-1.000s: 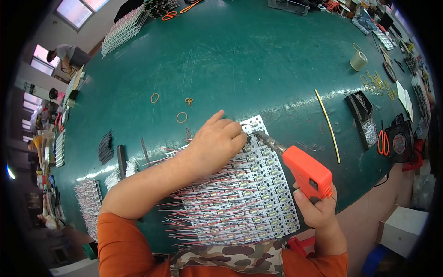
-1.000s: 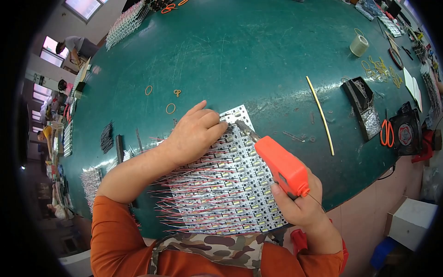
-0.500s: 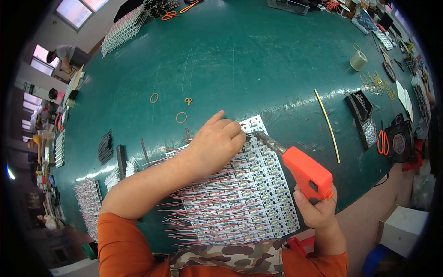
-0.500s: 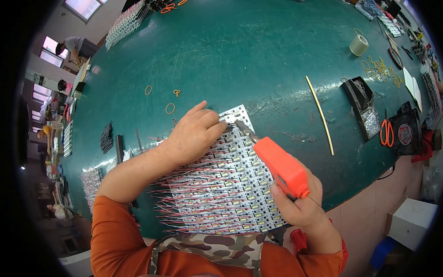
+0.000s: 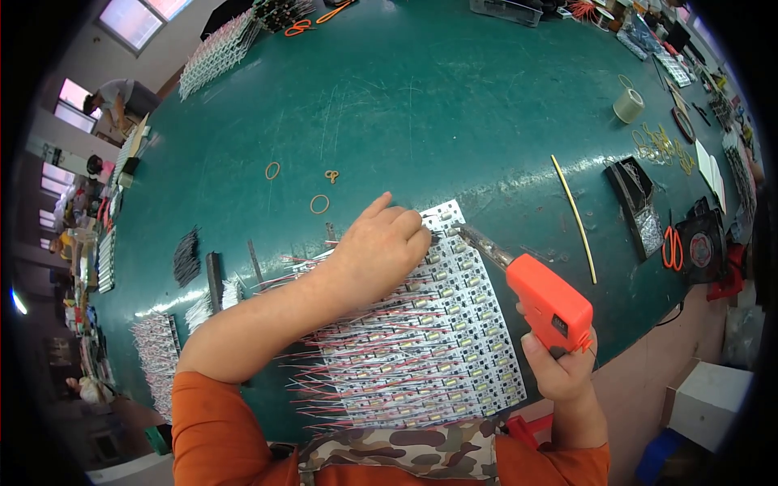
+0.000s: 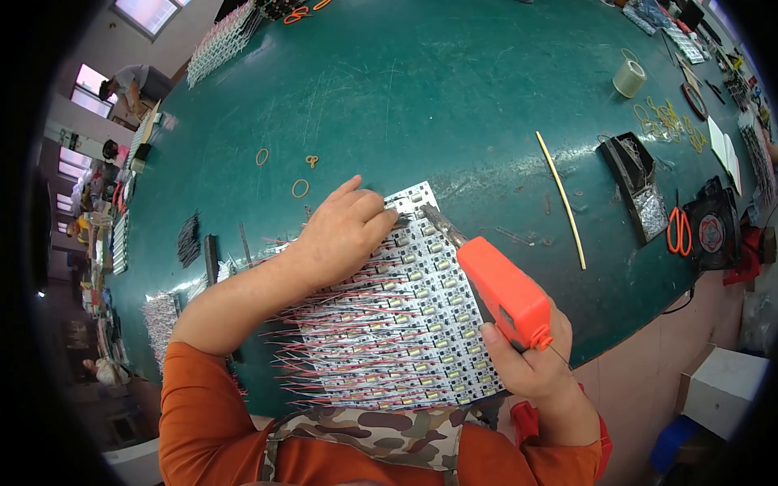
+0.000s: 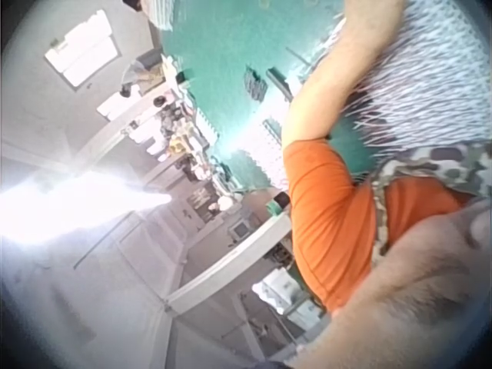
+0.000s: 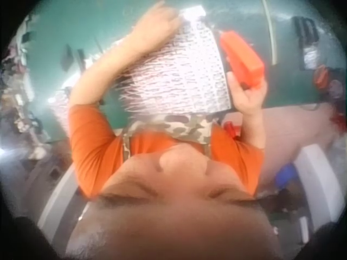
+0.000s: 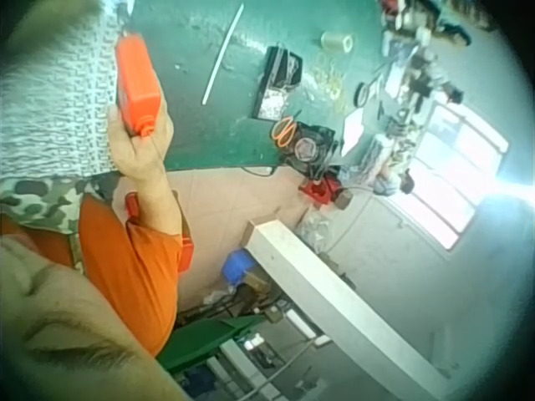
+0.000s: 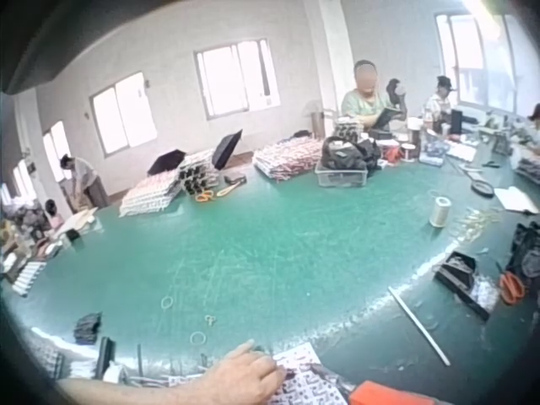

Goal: The person arranges bundles of wires on a workbench and solders components onto electronic circuit board panels using a soldering gun.

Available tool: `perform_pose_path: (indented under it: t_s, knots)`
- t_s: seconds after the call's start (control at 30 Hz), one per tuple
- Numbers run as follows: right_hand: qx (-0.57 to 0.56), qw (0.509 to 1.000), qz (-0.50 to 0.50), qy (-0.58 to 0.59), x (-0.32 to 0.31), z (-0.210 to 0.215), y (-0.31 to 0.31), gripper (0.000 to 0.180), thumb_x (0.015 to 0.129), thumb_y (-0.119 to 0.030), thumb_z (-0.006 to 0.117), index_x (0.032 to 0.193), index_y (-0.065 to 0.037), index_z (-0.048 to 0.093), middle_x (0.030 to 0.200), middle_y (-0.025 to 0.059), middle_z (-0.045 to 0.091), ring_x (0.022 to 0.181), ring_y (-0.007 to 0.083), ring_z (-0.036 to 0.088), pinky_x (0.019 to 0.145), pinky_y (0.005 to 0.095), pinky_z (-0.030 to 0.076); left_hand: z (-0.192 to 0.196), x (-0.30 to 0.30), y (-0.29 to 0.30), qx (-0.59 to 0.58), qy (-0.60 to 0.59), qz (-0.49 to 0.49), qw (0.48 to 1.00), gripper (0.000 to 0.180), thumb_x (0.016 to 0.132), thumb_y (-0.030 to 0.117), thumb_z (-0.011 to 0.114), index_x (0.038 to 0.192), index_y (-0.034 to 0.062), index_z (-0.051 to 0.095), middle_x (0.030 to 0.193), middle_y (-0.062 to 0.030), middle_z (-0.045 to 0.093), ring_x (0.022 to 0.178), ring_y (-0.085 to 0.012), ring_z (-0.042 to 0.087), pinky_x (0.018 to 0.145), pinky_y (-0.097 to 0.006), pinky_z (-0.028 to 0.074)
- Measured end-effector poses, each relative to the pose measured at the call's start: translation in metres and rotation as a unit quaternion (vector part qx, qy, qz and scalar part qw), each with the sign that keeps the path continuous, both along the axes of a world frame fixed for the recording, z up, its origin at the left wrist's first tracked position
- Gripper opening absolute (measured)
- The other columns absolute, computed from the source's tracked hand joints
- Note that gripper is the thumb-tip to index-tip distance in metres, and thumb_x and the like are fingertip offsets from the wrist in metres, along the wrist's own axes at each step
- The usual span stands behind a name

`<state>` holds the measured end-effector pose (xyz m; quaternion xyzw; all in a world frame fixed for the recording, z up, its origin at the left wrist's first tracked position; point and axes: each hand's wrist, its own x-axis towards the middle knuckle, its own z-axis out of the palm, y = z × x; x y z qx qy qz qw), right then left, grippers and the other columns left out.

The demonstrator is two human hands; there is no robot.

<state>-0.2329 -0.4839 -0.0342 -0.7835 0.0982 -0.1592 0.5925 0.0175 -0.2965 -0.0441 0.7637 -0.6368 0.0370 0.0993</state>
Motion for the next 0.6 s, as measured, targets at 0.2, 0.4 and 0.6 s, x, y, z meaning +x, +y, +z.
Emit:
perform_pose_path:
  t_s: [0.2, 0.4, 0.6]
  knots:
    - [0.003, 1.000, -0.019, 0.007, -0.012, -0.005, -0.001, 0.045, 0.083, 0.002, 0.063, 0.127, 0.008, 0.055, 0.117, 0.0188, 0.067, 0.109, 0.0238, 0.065, 0.098, 0.0361, 0.049, 0.000, -0.004, 0.000, -0.045, -0.002, 0.031, 0.999, 0.022, 0.081, 0.008, 0.060, 0.102, 0.0042, 0.064, 0.098, -0.0117, 0.059, 0.099, -0.0317, 0.061, 0.104, -0.055, 0.045]
    - [0.012, 1.000, -0.003, 0.028, -0.023, -0.004, 0.000, 0.043, 0.083, 0.001, 0.064, 0.125, 0.008, 0.057, 0.113, 0.0171, 0.068, 0.104, 0.0209, 0.066, 0.094, 0.0344, 0.050, 0.004, -0.016, 0.000, -0.030, -0.029, 0.004, 0.999, 0.023, 0.079, 0.010, 0.061, 0.102, 0.0051, 0.065, 0.098, -0.0105, 0.060, 0.102, -0.0294, 0.062, 0.105, -0.056, 0.043]
    - [-0.017, 1.000, 0.008, -0.016, -0.012, -0.006, 0.001, 0.041, 0.082, -0.003, 0.069, 0.121, 0.006, 0.060, 0.111, 0.0189, 0.067, 0.091, 0.0277, 0.068, 0.081, 0.0333, 0.052, -0.002, -0.018, 0.000, -0.055, -0.038, -0.009, 0.998, 0.017, 0.077, 0.011, 0.060, 0.092, 0.0045, 0.066, 0.088, -0.0079, 0.058, 0.096, -0.0263, 0.063, 0.103, -0.058, 0.044]
